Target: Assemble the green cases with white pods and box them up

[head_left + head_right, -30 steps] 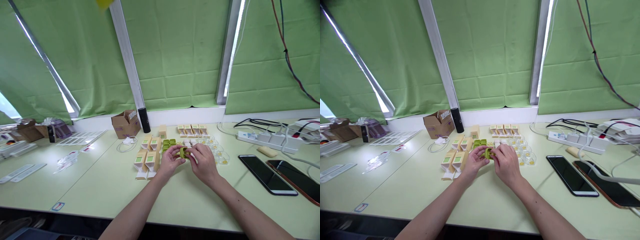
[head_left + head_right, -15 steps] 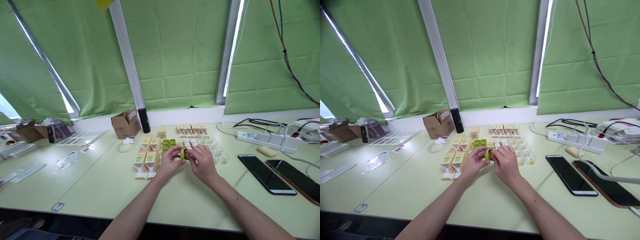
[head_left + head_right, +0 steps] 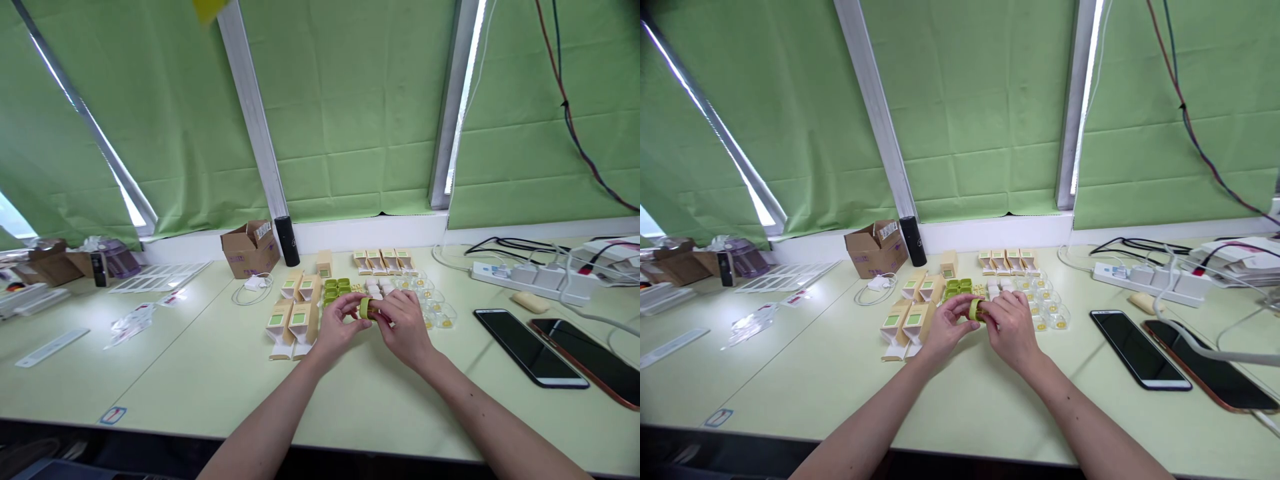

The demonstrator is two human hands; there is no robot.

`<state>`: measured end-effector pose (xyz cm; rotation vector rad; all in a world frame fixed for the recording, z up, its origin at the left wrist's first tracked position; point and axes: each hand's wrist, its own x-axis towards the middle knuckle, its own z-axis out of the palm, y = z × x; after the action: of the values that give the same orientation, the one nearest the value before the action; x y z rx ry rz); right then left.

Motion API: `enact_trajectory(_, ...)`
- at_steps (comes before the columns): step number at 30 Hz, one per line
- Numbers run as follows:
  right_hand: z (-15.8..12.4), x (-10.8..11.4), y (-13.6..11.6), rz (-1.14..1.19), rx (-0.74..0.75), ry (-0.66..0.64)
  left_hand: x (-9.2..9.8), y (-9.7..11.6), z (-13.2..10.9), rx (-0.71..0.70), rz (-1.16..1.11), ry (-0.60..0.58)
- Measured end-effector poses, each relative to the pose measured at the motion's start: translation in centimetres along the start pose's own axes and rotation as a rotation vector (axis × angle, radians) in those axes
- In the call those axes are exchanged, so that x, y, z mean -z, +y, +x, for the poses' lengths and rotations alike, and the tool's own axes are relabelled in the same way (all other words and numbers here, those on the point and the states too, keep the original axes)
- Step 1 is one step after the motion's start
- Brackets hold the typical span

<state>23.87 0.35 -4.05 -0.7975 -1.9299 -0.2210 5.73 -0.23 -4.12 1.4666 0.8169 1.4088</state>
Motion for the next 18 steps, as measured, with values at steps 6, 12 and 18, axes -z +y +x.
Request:
enact_trajectory(6, 0.19, 0.62, -0.24, -0.016, 0.019, -0.037, 0.18, -0.03, 0.02, -0.043, 0.091, 0.044)
enact_trajectory(12, 0.04, 0.72, -0.23, 0.111, -0.107, -0.031, 0.68, 0.05, 0.19, -0.090, 0.304, 0.142)
enact_trajectory(18, -0.41, 0.05, 0.13, 0.139, -0.128, -0.082, 0.42, 0.66, -0.05, -0.115, 0.440, 0.180)
